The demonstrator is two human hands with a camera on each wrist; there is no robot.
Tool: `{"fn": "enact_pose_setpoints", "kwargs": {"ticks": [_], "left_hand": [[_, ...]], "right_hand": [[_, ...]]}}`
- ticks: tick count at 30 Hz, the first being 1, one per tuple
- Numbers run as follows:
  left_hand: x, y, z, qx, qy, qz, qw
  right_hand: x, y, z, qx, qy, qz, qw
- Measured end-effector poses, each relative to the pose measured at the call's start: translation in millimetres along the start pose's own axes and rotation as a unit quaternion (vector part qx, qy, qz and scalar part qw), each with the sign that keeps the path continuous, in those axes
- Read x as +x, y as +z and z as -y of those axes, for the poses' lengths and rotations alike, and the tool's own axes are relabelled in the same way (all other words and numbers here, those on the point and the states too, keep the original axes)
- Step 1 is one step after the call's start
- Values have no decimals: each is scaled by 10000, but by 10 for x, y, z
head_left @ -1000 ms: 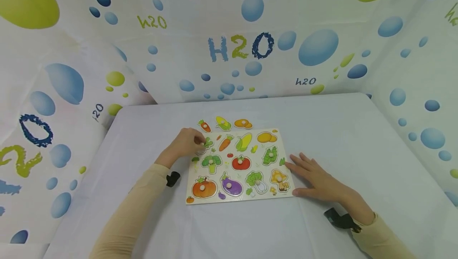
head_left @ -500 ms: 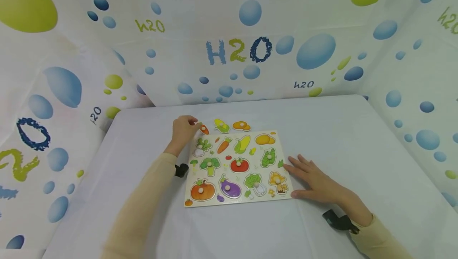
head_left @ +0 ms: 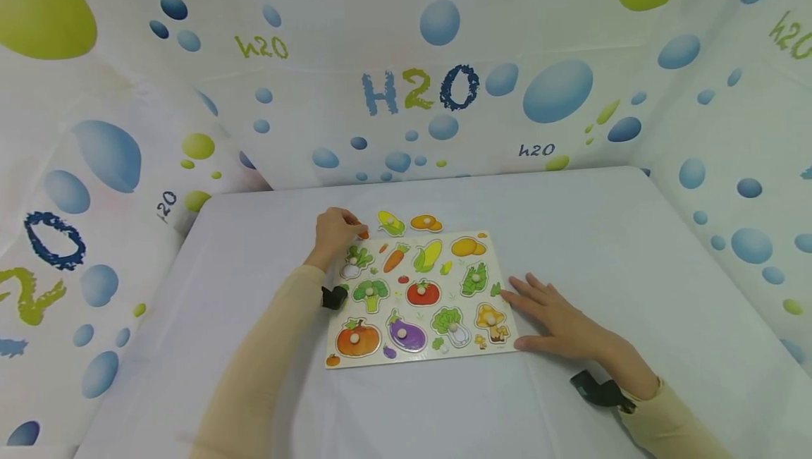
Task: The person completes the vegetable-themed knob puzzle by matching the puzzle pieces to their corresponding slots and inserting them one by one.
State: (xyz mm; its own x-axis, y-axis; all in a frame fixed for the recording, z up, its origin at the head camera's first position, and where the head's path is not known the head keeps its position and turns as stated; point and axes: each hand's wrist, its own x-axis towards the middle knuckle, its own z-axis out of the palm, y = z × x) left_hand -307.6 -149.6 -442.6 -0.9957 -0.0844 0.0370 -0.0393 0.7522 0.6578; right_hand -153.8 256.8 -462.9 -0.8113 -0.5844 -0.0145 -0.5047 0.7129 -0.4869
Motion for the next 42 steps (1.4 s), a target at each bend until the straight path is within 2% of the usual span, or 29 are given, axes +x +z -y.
{"fn": "enact_pose_setpoints", "kwargs": {"ticks": [6, 16, 20, 25, 32, 35, 38, 42], "left_hand": [[-6, 70, -23, 27, 111, -233, 9997], [-16, 101, -17, -70, 86, -443, 9990], [-19, 81, -12, -98, 105, -472, 9988], [-19, 19, 7, -399, 113, -540, 9977], [-4, -98, 36, -426, 524, -603, 9959], [-9, -138, 38, -398, 569, -474, 9965], [-30, -153, 19, -312, 655, -203, 9972], [-92, -156, -65, -89, 1121, 230, 9934]], "right_hand": [[10, 6, 1, -6, 47, 34, 10000], [9, 7, 0, 21, 8, 2, 10000], [9, 9, -1, -1, 25, -8, 10000], [5, 13, -6, -9, -8, -12, 10000], [-8, 30, -31, -5, 5, -9, 10000], [-9, 31, -32, 17, -5, -19, 10000], [-9, 32, -28, 26, -58, -44, 10000], [-5, 46, -40, 2, -102, -57, 9999]]}}
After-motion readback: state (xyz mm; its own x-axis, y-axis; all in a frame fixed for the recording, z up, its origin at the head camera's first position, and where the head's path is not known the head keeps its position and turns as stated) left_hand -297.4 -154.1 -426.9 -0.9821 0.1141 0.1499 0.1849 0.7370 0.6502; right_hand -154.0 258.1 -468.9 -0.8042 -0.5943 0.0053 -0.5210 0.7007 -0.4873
